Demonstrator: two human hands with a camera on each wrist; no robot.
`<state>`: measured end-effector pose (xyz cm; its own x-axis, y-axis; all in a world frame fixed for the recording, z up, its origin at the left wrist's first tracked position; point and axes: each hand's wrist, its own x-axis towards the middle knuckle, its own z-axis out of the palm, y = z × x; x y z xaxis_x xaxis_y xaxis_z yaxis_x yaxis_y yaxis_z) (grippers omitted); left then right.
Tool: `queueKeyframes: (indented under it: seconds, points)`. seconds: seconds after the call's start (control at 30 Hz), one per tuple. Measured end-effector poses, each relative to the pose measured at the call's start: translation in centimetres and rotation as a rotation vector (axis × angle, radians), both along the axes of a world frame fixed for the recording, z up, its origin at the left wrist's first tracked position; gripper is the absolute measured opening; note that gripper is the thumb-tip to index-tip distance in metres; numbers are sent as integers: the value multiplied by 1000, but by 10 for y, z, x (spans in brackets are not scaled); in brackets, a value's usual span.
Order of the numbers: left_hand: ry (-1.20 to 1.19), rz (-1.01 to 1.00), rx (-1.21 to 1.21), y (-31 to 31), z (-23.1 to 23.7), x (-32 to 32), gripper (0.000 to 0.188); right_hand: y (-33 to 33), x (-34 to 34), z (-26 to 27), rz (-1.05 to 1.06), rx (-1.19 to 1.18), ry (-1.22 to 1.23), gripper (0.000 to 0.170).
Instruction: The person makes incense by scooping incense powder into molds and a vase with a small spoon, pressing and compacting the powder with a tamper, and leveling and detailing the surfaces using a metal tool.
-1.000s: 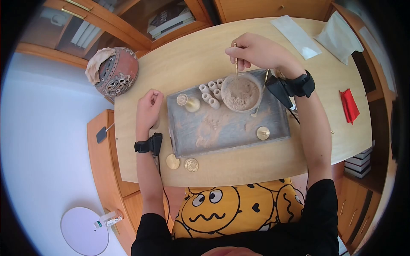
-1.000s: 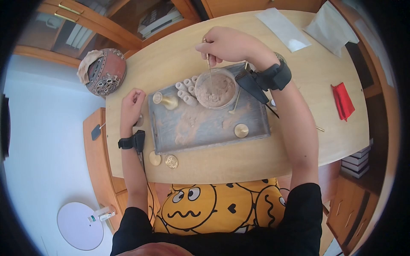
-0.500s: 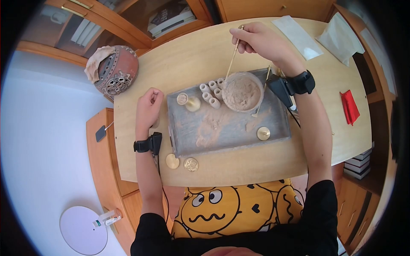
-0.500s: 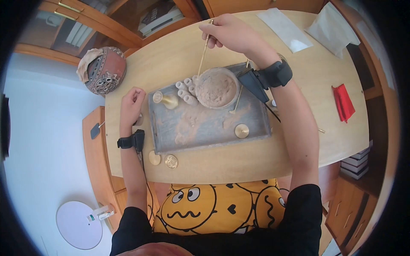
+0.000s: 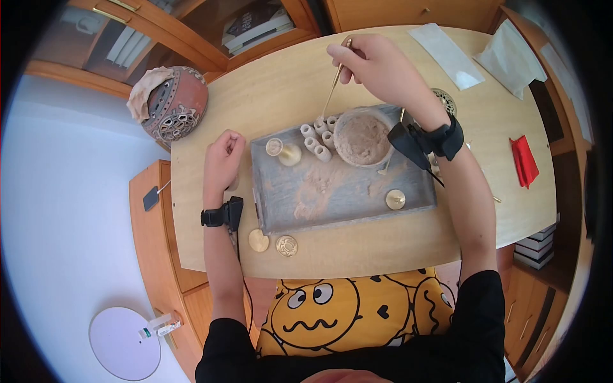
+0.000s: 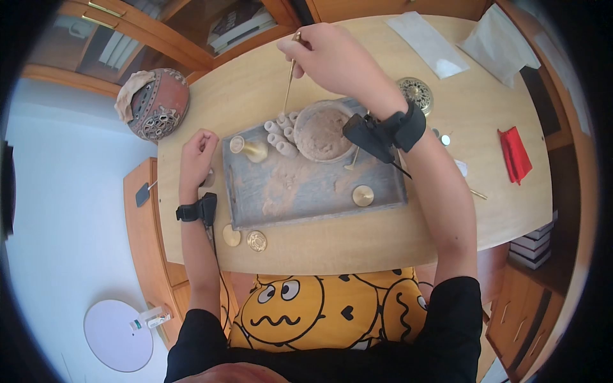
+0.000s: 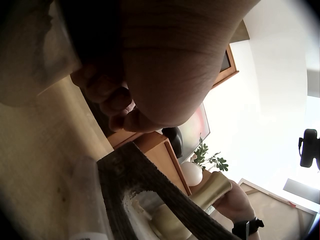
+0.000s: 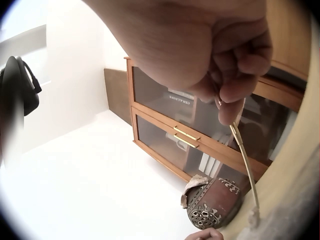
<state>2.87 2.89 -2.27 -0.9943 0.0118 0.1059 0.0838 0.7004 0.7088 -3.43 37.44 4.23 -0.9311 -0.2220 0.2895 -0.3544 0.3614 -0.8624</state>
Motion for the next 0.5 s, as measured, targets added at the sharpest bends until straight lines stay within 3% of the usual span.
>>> queueKeyframes:
  seconds: [0.13, 0.3, 0.5]
  points:
    - [-65, 1, -25, -1, 1, 0, 16, -9, 15, 10, -23, 98, 86, 39]
    - [-45, -12, -27, -3, -1, -1, 16, -20, 23, 10, -68, 257, 451, 30]
    - [-53, -6, -33, -1, 2, 0, 15, -18, 29, 20, -68, 158, 404, 35]
